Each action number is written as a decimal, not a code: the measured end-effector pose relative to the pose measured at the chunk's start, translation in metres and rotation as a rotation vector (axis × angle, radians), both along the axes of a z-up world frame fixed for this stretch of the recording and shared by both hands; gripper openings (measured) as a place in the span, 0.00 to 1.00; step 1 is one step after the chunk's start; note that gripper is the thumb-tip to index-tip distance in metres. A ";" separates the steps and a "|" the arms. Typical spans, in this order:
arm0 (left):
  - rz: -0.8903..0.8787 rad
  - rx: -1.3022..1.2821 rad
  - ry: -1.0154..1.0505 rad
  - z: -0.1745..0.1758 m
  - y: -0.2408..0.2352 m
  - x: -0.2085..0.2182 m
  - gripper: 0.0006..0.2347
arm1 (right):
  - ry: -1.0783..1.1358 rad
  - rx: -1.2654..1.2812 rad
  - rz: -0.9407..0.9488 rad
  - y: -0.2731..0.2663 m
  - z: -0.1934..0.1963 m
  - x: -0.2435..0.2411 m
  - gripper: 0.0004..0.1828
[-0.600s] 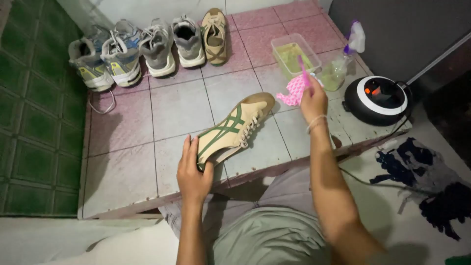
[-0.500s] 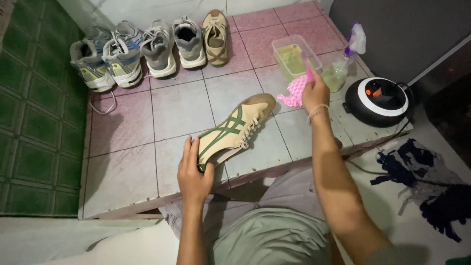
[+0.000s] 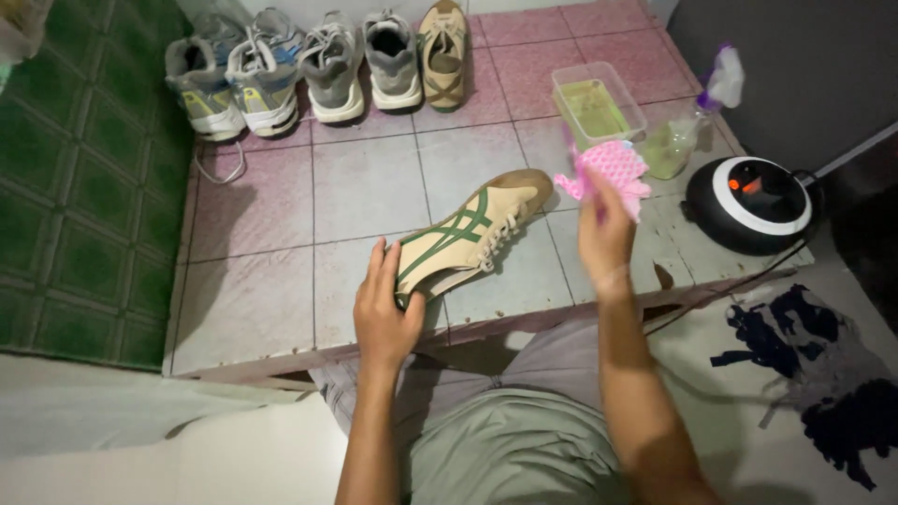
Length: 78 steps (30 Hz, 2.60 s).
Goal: The person scrubs the upper part of a beige and green sneaker using a pink toothbrush. They hold the shoe steady with their left hand while brushing the surface with their right hand. Several other pairs of shoes are lined up on the tiled counter in the background.
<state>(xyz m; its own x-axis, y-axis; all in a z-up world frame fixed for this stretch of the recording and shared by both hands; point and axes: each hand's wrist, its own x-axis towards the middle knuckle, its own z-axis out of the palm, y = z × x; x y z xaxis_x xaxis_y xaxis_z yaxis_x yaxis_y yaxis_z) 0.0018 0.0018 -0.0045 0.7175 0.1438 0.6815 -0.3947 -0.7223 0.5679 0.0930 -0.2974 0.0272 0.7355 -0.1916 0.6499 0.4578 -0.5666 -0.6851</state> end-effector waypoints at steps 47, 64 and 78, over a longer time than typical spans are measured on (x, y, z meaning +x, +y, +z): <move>-0.017 -0.023 0.101 0.003 0.001 -0.003 0.32 | 0.096 -0.105 0.197 0.049 -0.033 -0.092 0.20; -0.038 0.010 0.066 0.002 0.002 -0.004 0.32 | 0.143 0.008 0.283 0.031 -0.012 -0.064 0.18; -0.052 0.018 0.197 0.014 0.002 -0.006 0.29 | 0.579 -0.013 -0.289 -0.069 0.020 0.089 0.24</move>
